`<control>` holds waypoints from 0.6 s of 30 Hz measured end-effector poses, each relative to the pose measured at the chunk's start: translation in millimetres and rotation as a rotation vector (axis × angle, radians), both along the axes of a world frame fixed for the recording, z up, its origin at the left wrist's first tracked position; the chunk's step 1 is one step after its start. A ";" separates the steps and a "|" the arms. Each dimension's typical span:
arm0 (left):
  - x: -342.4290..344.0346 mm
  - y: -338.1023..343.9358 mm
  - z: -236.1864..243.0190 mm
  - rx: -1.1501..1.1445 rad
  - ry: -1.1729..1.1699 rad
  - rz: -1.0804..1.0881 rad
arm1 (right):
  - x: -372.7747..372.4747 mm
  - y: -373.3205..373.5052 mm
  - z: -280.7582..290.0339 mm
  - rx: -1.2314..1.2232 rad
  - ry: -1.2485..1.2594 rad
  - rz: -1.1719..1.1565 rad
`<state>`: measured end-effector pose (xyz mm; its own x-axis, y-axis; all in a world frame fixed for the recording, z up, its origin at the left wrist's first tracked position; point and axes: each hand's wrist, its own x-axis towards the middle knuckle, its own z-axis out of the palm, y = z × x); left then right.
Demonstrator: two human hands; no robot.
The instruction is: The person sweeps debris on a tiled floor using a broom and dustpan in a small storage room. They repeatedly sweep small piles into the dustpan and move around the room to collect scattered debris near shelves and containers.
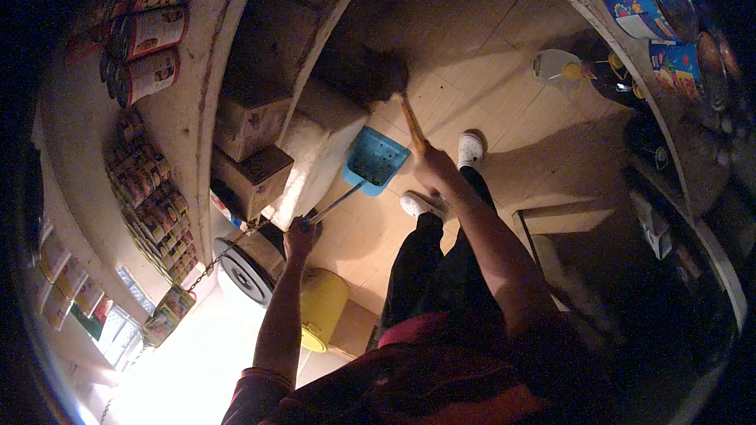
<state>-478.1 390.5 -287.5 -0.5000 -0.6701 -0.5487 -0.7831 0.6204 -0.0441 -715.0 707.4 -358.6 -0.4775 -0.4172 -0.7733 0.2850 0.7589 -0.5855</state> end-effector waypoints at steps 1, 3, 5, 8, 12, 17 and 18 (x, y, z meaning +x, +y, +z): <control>0.6 -2.9 -1.9 0.014 -0.018 -0.001 | 5.2 26.8 14.6 -0.051 0.170 -0.002; 1.1 -12.9 -5.2 0.031 -0.044 -0.015 | 6.0 65.0 40.0 -0.103 0.032 -0.121; 1.5 -23.3 -5.6 -0.024 -0.068 -0.217 | -1.5 93.0 59.0 -0.033 -0.317 -0.219; 5.9 -27.7 0.1 0.021 -0.082 -0.023 | -22.4 69.3 58.4 -0.089 -0.075 -0.134; 16.7 -20.2 10.9 0.028 -0.070 -0.040 | -60.9 -42.0 14.8 -0.045 0.082 0.008; 46.9 -9.0 12.9 0.047 -0.020 -0.029 | -37.2 -130.9 -24.2 -0.066 0.258 0.183; 54.3 -10.3 12.6 0.079 0.024 -0.004 | -20.4 -132.2 -22.0 -0.021 0.280 0.246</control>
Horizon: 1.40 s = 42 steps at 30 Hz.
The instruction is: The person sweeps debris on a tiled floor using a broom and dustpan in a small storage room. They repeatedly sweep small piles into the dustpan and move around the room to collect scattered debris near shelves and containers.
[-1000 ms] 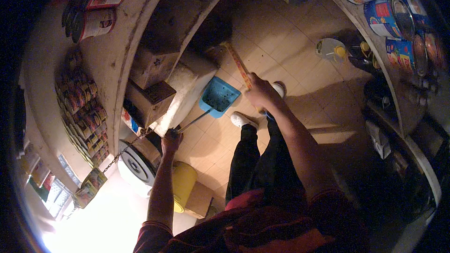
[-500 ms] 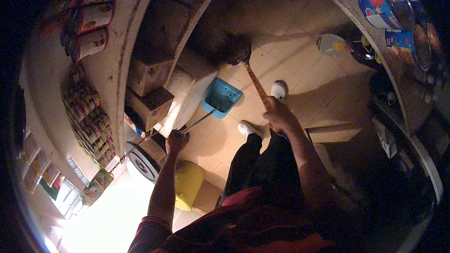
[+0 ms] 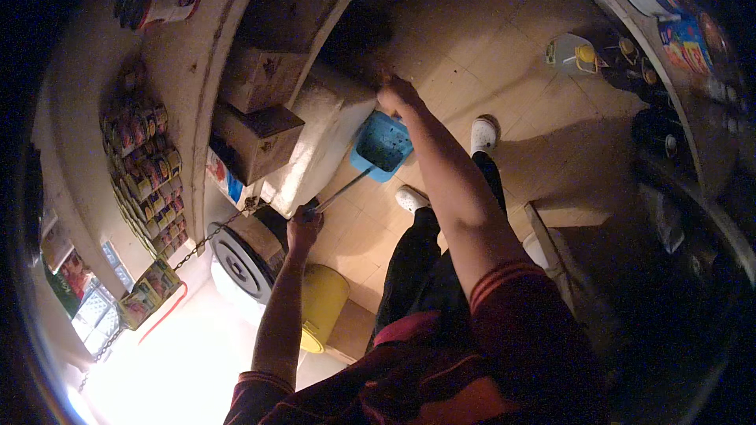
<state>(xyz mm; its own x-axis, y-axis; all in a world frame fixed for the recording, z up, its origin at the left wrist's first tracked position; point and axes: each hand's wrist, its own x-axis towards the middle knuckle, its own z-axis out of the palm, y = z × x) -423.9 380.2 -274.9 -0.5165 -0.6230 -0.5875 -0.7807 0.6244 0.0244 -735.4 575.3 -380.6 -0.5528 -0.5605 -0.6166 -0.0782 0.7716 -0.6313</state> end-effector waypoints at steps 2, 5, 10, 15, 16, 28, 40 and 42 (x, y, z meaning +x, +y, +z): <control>13.4 -7.4 -3.5 0.051 0.055 0.031 | 47.3 23.7 13.8 0.043 -0.082 -0.191; 33.8 -26.9 -10.6 0.041 0.127 -0.075 | 119.6 78.3 48.4 -0.086 -0.316 -0.567; 62.6 -52.8 -18.7 0.023 0.115 -0.082 | 164.3 92.1 83.5 -0.141 -0.370 -0.607; 78.8 -37.7 -22.2 0.063 0.164 -0.054 | 126.4 0.0 45.5 -0.003 -0.205 -0.438; 80.0 -34.4 -23.2 0.055 0.168 -0.042 | 121.3 -8.4 32.7 -0.029 -0.201 -0.380; 78.7 -45.7 -24.2 0.039 0.138 -0.021 | 245.4 189.2 91.8 -0.089 -0.452 -0.865; 81.1 -44.4 -34.4 0.055 0.186 -0.074 | 305.2 209.5 -26.4 -0.210 -0.657 -1.183; 80.5 -42.7 -34.4 0.063 0.192 -0.065 | 359.5 193.2 -5.0 -0.201 -0.660 -0.944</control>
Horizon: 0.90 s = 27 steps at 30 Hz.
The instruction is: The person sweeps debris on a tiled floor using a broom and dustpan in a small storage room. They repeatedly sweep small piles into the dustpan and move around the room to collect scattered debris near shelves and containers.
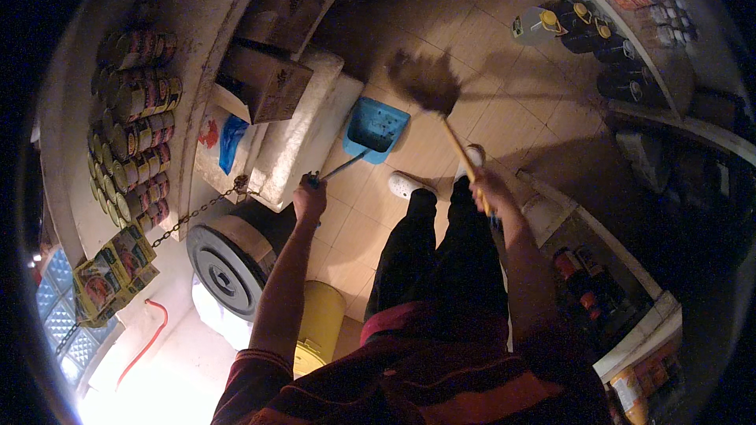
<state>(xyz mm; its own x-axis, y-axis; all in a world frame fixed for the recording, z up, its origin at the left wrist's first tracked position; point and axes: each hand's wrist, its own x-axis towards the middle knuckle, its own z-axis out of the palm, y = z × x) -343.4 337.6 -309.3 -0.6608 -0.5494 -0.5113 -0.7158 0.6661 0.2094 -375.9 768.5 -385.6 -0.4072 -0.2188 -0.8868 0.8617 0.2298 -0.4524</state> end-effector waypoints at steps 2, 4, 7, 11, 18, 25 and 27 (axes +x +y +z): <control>-0.7 1.6 0.3 0.001 -0.002 0.010 | 42.5 -8.1 43.6 0.005 -0.158 -0.046; -1.5 2.5 0.8 -0.007 -0.006 0.022 | 60.9 -6.8 93.5 -0.023 -0.165 -0.099; -1.8 1.9 0.3 -0.049 -0.006 0.005 | 51.4 -6.5 145.0 0.027 0.031 -0.062; 2.0 -6.4 -2.7 0.008 -0.021 0.005 | -34.5 -11.9 140.8 0.071 0.076 0.041; 31.8 -35.1 8.6 0.026 -0.019 -0.013 | -162.3 -59.0 51.8 0.188 0.254 0.436; 20.7 -24.9 13.7 -0.031 -0.121 0.016 | -132.7 17.2 107.2 0.126 0.116 0.288; 9.6 -21.0 15.6 -0.075 -0.158 0.033 | -132.7 42.6 124.9 0.205 0.088 0.222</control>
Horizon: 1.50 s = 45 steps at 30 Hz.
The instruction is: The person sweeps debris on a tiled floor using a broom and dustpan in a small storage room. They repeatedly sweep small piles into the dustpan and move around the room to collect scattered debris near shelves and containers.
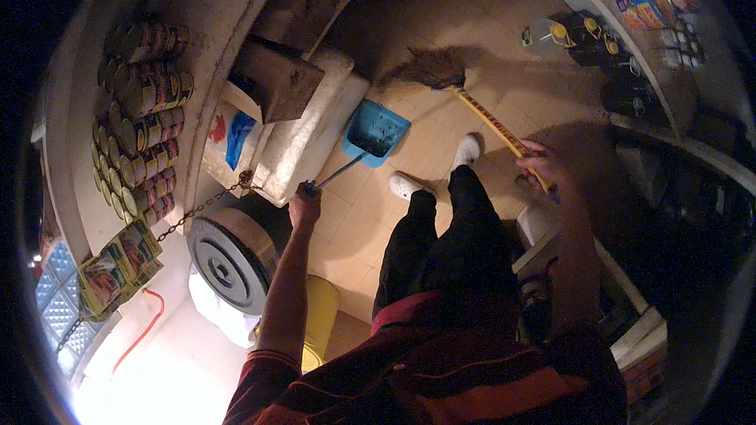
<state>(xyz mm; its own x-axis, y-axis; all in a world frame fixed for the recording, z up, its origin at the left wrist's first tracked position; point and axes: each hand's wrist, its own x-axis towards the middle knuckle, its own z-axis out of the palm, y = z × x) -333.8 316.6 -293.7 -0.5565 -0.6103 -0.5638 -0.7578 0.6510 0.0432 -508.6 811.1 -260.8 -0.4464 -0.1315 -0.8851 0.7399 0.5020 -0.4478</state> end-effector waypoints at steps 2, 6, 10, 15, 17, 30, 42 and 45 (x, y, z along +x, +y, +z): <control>-10.0 2.7 3.4 -0.033 -0.013 0.002 | -11.2 10.0 -0.9 0.084 -0.061 -0.048; -20.9 6.0 13.1 -0.037 0.002 0.053 | -41.3 -12.7 -52.1 -0.001 0.122 0.159; -26.4 8.6 11.1 -0.044 -0.014 0.091 | -35.7 -2.7 -72.3 0.030 -0.042 0.351; -35.4 1.6 -3.3 -0.037 -0.045 0.071 | -25.0 63.0 -29.9 -0.129 -0.050 0.145; -44.8 -3.2 -8.3 -0.073 -0.067 0.018 | -50.9 67.3 -26.5 -0.062 0.146 0.226; -55.9 -5.8 -0.6 -0.030 -0.067 0.043 | -187.3 -150.6 -185.6 -0.150 0.247 0.165; 3.5 -41.3 0.1 0.128 0.055 -0.056 | 148.6 -16.9 -20.5 -0.033 -0.015 -0.333; 18.7 -51.4 10.1 0.149 0.050 -0.101 | 169.1 5.2 -38.7 -0.049 0.029 -0.435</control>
